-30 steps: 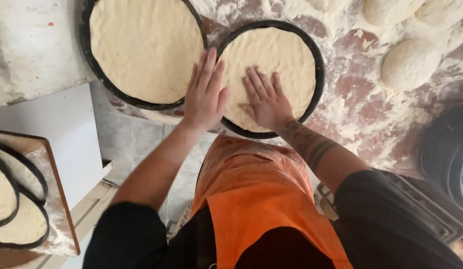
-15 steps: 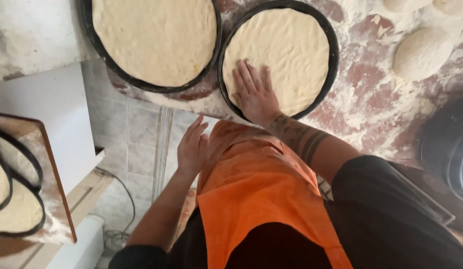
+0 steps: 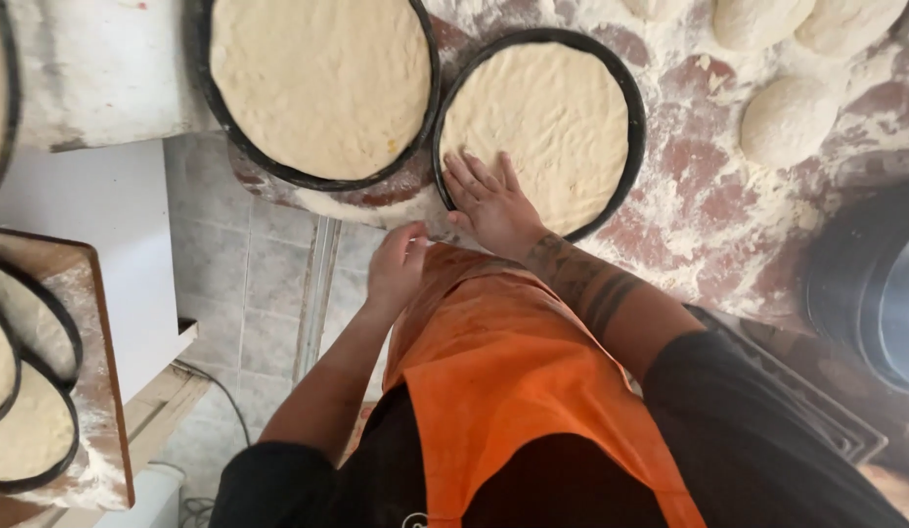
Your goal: Stretching dough balls by hand and placing them into circular pizza pans on a floured work surface.
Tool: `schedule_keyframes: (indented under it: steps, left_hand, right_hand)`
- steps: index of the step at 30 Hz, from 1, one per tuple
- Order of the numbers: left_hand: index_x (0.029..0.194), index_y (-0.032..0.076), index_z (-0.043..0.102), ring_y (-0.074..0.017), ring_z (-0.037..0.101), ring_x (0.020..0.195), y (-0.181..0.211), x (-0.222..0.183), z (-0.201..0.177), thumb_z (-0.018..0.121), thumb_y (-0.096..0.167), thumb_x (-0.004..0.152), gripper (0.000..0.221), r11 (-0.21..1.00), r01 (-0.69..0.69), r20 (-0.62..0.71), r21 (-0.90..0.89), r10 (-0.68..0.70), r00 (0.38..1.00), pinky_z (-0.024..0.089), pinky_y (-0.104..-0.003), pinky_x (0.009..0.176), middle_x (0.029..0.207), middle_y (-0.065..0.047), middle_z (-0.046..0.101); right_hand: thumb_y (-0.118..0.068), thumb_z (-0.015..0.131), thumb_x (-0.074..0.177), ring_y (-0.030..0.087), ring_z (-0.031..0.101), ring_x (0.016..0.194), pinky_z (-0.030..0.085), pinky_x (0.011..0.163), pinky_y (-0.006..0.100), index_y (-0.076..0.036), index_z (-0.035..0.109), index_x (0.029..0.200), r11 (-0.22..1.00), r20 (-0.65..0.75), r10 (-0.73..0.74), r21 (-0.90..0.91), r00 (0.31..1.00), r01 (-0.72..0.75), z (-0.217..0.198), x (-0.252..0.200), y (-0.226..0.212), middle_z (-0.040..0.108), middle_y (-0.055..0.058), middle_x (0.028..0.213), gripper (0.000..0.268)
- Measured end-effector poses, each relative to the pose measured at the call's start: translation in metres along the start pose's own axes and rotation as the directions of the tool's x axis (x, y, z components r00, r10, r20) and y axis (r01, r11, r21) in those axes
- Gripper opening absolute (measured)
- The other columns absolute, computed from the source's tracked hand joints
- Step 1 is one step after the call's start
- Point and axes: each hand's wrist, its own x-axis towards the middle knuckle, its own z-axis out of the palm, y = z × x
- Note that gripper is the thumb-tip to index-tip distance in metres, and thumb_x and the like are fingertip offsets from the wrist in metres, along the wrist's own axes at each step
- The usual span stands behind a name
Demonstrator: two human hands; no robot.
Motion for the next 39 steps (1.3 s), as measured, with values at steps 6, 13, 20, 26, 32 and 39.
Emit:
schedule_keyframes:
  steps: [6,13,20,26,32,39]
  left_hand:
    - [0.120,0.019,0.070,-0.0352,0.070,0.111,0.018,0.068,0.037,0.058,0.054,0.096,0.044,0.963,0.243,0.139,0.114,-0.258,0.956,0.055,-0.050,0.094,0.110,-0.013,0.075]
    - [0.093,0.005,0.069,-0.0431,0.069,0.106,0.015,0.079,0.052,0.066,0.049,0.083,0.046,0.980,0.195,0.130,0.027,-0.197,0.972,0.057,-0.052,0.087,0.097,-0.021,0.073]
    - [0.112,-0.001,0.075,-0.0428,0.062,0.123,0.030,0.034,-0.021,0.081,0.045,0.072,0.060,0.850,0.199,-0.060,-0.488,-0.260,0.964,0.049,-0.050,0.103,0.117,-0.025,0.072]
    - [0.104,0.001,0.071,-0.0235,0.067,0.081,-0.008,-0.032,-0.103,0.080,0.016,0.083,0.027,0.562,0.217,-0.111,-0.798,-0.491,0.864,0.061,-0.038,0.073,0.092,-0.014,0.068]
    - [0.106,0.002,0.064,-0.0132,0.064,0.079,-0.101,-0.002,-0.097,0.075,0.011,0.090,0.020,0.538,0.001,-0.309,-0.843,-0.485,0.818,0.059,-0.026,0.072,0.091,-0.002,0.058]
    - [0.112,0.006,0.062,-0.0108,0.069,0.079,-0.114,0.006,-0.108,0.077,0.017,0.093,0.027,0.473,0.137,-0.145,-0.870,-0.514,0.846,0.059,-0.027,0.076,0.095,0.001,0.060]
  right_hand:
    - [-0.023,0.070,0.096,0.029,0.047,0.144,0.032,0.117,0.062,-0.014,0.047,0.156,0.943,-0.147,0.257,0.255,0.955,-0.215,-0.046,-0.048,0.030,0.050,0.010,0.157,0.065]
    - [-0.016,0.067,0.099,0.028,0.067,0.117,0.054,0.095,0.044,-0.018,0.062,0.145,0.701,-0.130,0.670,0.434,0.731,-0.565,-0.082,-0.169,0.059,0.071,0.011,0.127,0.047]
    - [-0.003,0.055,0.112,0.025,0.072,0.098,0.056,0.089,0.040,-0.003,0.063,0.141,0.682,-0.247,0.709,0.479,0.661,-0.553,-0.098,-0.222,0.061,0.075,0.011,0.107,0.030]
    - [-0.012,0.061,0.107,0.023,0.074,0.094,0.061,0.074,0.038,-0.007,0.065,0.136,0.705,-0.140,0.633,0.511,0.761,-0.492,-0.094,-0.182,0.048,0.077,0.009,0.105,0.030]
    - [-0.025,0.064,0.104,0.020,0.074,0.096,0.059,0.086,0.040,-0.014,0.070,0.129,0.657,0.042,0.645,0.478,0.763,-0.583,-0.083,-0.146,0.053,0.078,0.002,0.103,0.028]
    - [-0.044,0.063,0.102,0.007,0.073,0.098,0.055,0.093,0.032,-0.032,0.071,0.125,0.581,0.166,0.735,0.347,0.658,-0.736,-0.076,-0.173,0.058,0.078,-0.013,0.101,0.028]
